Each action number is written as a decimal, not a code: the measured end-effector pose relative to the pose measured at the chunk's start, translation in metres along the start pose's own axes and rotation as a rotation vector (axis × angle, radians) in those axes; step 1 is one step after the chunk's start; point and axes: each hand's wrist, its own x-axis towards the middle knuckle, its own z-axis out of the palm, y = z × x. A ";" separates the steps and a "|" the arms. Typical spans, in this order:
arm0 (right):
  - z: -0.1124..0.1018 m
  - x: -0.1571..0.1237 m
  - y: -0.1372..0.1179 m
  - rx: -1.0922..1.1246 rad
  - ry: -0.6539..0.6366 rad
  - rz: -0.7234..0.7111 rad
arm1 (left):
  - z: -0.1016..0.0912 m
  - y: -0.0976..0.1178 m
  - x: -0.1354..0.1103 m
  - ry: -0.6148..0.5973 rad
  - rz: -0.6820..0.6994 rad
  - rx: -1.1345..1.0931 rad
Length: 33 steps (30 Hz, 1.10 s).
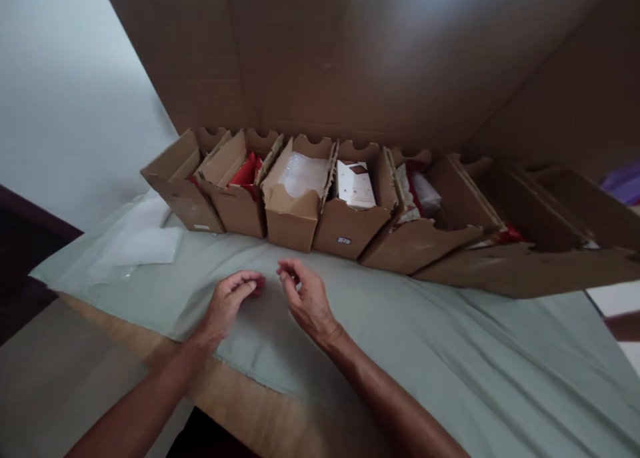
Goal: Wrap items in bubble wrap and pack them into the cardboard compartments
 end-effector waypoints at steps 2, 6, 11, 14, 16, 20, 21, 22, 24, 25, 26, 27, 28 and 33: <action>0.003 0.034 -0.027 -0.081 -0.031 -0.083 | 0.001 0.004 0.006 0.071 -0.037 -0.178; 0.024 0.107 -0.066 -0.351 -0.079 -0.107 | -0.009 0.008 0.018 0.204 0.008 -0.362; 0.049 0.145 -0.069 -0.358 -0.049 0.006 | -0.024 0.006 0.031 0.403 0.056 -0.533; 0.048 0.122 -0.070 -0.295 -0.025 -0.024 | -0.034 0.006 0.039 0.485 0.091 -0.671; 0.039 0.090 -0.076 -0.241 -0.030 -0.055 | -0.044 0.005 0.046 0.505 0.100 -0.725; 0.003 0.009 -0.091 -0.116 -0.076 -0.087 | -0.067 0.006 0.055 0.513 0.106 -0.737; -0.010 -0.011 -0.093 -0.104 -0.094 -0.091 | -0.071 0.006 0.057 0.500 0.106 -0.728; -0.025 -0.028 -0.093 -0.094 -0.114 -0.090 | -0.073 0.006 0.057 0.479 0.107 -0.713; -0.059 -0.057 -0.087 -0.072 -0.085 -0.066 | -0.071 0.008 0.057 0.414 0.111 -0.669; -0.076 -0.067 -0.082 -0.067 -0.028 -0.044 | -0.067 0.008 0.055 0.375 0.117 -0.641; -0.092 -0.076 -0.076 -0.075 0.055 -0.018 | -0.062 0.009 0.053 0.334 0.124 -0.611; -0.107 -0.084 -0.069 -0.085 0.147 0.014 | -0.056 0.010 0.049 0.292 0.130 -0.580; -0.120 -0.090 -0.062 -0.085 0.239 0.049 | -0.050 0.011 0.044 0.251 0.134 -0.549; -0.150 -0.134 -0.029 0.111 0.433 0.171 | -0.028 0.009 0.000 0.104 0.140 -0.437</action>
